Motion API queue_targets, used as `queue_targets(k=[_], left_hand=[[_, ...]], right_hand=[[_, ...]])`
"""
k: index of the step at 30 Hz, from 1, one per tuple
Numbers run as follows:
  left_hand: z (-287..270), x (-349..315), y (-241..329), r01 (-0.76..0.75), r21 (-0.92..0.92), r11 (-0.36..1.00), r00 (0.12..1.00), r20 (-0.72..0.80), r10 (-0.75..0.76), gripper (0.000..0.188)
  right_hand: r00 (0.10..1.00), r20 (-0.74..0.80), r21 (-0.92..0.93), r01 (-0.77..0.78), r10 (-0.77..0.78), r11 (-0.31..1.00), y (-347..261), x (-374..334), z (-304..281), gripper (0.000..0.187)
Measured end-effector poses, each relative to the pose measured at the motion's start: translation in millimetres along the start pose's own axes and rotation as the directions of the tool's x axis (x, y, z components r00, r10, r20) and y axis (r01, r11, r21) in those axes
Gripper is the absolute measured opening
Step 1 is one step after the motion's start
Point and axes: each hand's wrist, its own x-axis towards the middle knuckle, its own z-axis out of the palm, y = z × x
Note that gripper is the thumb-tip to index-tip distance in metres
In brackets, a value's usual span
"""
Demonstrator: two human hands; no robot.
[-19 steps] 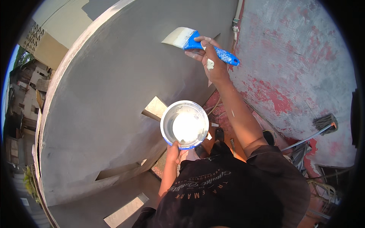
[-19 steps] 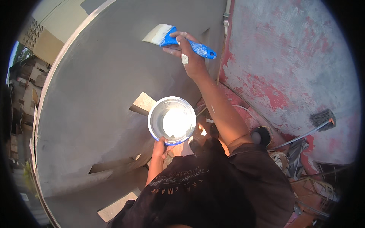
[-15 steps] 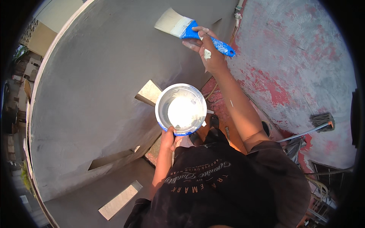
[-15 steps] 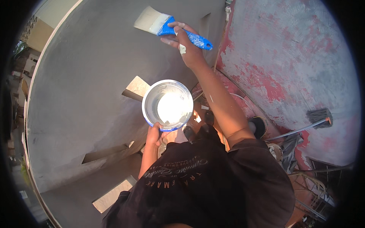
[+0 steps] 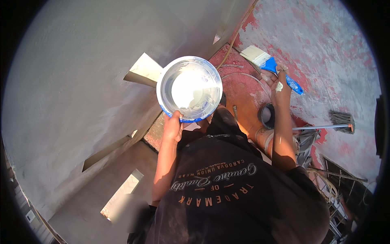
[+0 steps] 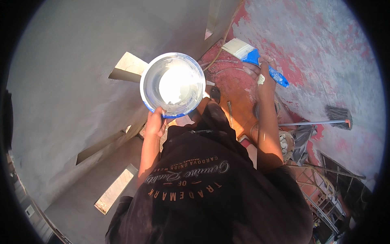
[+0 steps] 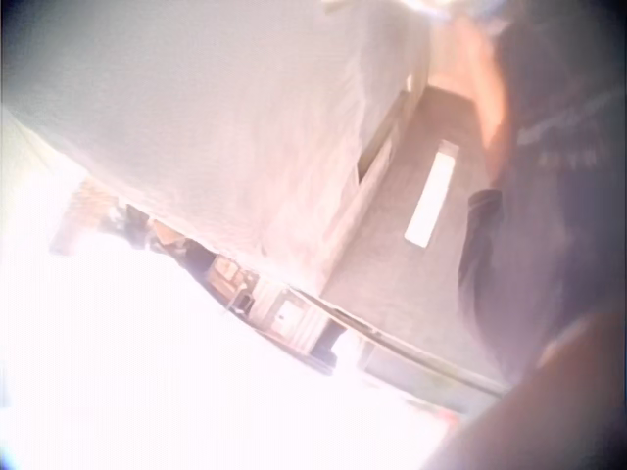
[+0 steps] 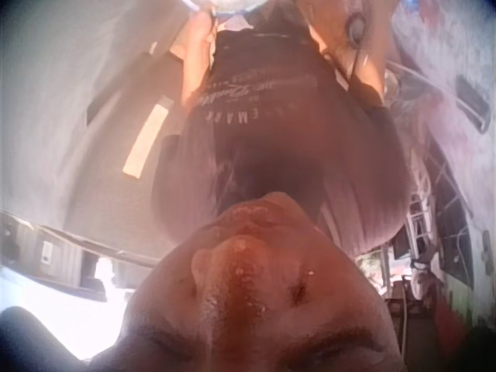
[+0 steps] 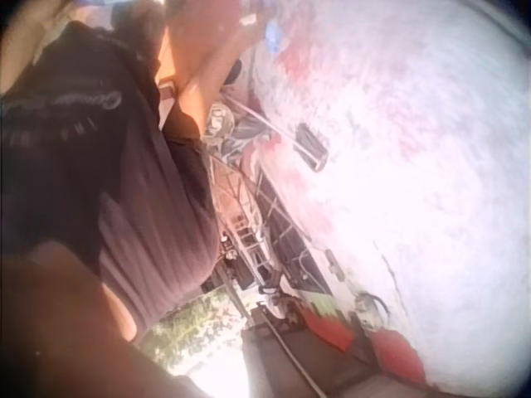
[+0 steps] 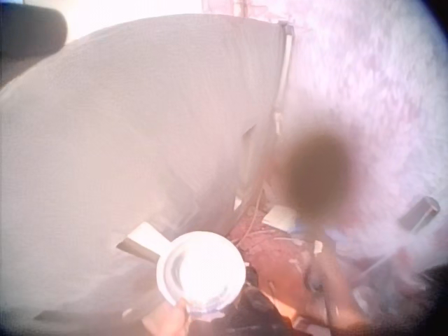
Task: The person paints a curved exterior wall with white paint using a blue-handled brush. They repeatedly dip the brush into a bucket and apply paint in smooth strokes along the wall surface.
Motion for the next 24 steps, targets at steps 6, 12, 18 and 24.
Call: queue_targets(k=[6, 12, 18, 24], left_hand=[[12, 0, 4, 0.084, 0.130, 0.988, 0.996, 0.028, -0.089, 0.043], [44, 2, 1, 0.127, 0.232, 0.964, 0.982, 0.106, -0.155, 0.052], [83, 5, -10, 0.039, 0.308, 0.950, 0.980, 0.172, -0.096, 0.053], [136, -2, -11, -0.044, 0.254, 0.966, 0.987, 0.159, 0.003, 0.055]], right_hand=[[0.995, -0.002, -0.203, -0.095, 0.097, 0.975, -24, -59, -7, 0.026], [0.950, 0.236, -0.508, -0.060, 0.206, 0.859, -38, -81, 11, 0.023], [0.899, 0.425, -0.707, 0.257, 0.106, 0.659, 12, -40, 24, 0.019], [0.866, 0.474, -0.756, 0.308, 0.158, 0.577, 51, 21, 35, 0.022]])
